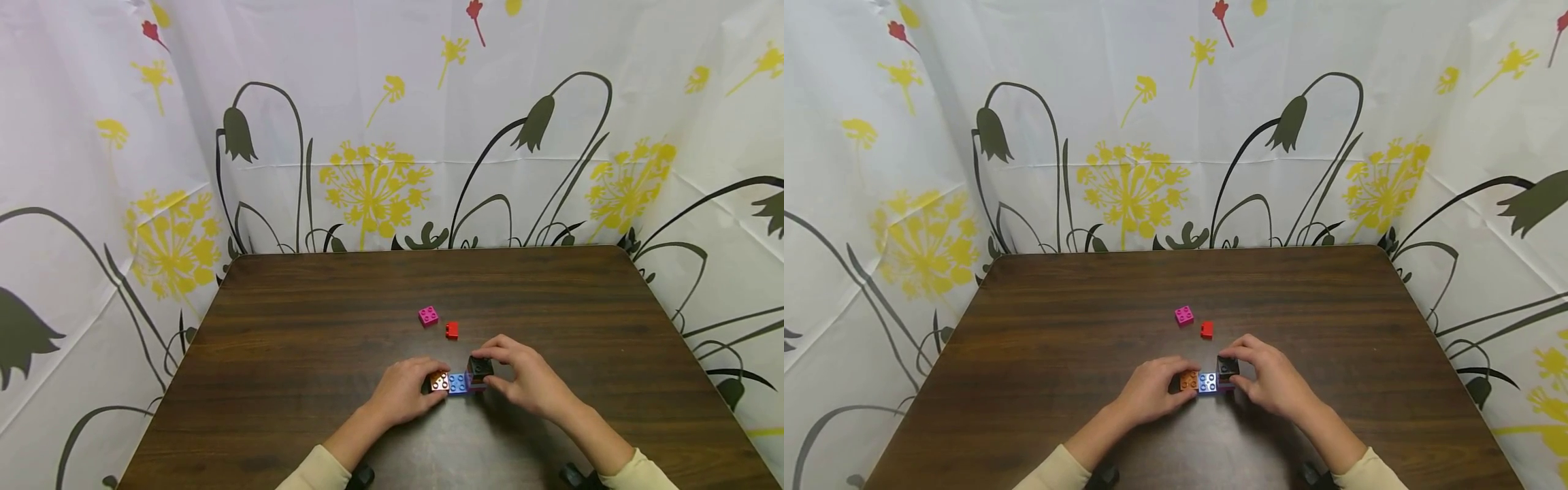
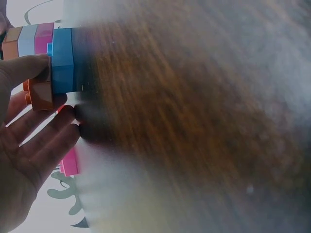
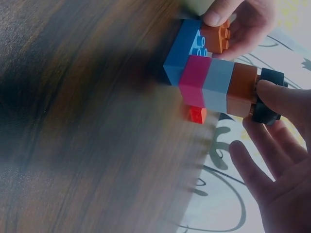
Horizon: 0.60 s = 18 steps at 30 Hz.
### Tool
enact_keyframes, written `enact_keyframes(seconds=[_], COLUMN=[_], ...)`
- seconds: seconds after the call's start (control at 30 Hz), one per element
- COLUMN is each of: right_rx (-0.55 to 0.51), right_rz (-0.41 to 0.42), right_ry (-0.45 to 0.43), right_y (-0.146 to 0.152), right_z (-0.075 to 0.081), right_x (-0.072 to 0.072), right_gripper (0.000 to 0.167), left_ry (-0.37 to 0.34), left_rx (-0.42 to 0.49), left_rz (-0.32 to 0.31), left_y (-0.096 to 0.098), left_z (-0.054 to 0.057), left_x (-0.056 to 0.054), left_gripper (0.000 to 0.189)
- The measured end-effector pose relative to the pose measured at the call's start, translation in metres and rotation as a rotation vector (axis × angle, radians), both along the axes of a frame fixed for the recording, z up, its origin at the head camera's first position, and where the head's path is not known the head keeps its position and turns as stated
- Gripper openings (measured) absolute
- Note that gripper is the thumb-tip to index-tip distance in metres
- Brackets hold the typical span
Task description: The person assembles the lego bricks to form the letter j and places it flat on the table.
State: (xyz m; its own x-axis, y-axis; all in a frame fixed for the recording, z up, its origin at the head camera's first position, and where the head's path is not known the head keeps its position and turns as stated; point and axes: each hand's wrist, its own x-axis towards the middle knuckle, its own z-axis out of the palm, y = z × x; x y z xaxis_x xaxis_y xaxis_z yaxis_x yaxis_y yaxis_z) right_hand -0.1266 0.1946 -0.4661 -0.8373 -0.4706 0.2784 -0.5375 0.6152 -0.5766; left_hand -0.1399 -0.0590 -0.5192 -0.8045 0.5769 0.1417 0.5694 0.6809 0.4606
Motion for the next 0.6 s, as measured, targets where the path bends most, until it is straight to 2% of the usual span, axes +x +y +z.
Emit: enact_keyframes(seconds=[0.27, 0.6], right_rx=[0.023, 0.112], right_rz=[-0.004, -0.034], right_ry=[0.018, 0.012], right_y=[0.0006, 0.0005], right_z=[-0.0005, 0.0031], right_x=[0.0, -0.0014], right_gripper=[0.044, 0.044], left_ry=[-0.006, -0.002], left_rx=[0.005, 0.001], left_rz=[-0.002, -0.009], left_y=[0.0005, 0.0007], left_z=[-0.0004, -0.0008], left_x=[-0.0009, -0.002], left_gripper=[0.037, 0.037])
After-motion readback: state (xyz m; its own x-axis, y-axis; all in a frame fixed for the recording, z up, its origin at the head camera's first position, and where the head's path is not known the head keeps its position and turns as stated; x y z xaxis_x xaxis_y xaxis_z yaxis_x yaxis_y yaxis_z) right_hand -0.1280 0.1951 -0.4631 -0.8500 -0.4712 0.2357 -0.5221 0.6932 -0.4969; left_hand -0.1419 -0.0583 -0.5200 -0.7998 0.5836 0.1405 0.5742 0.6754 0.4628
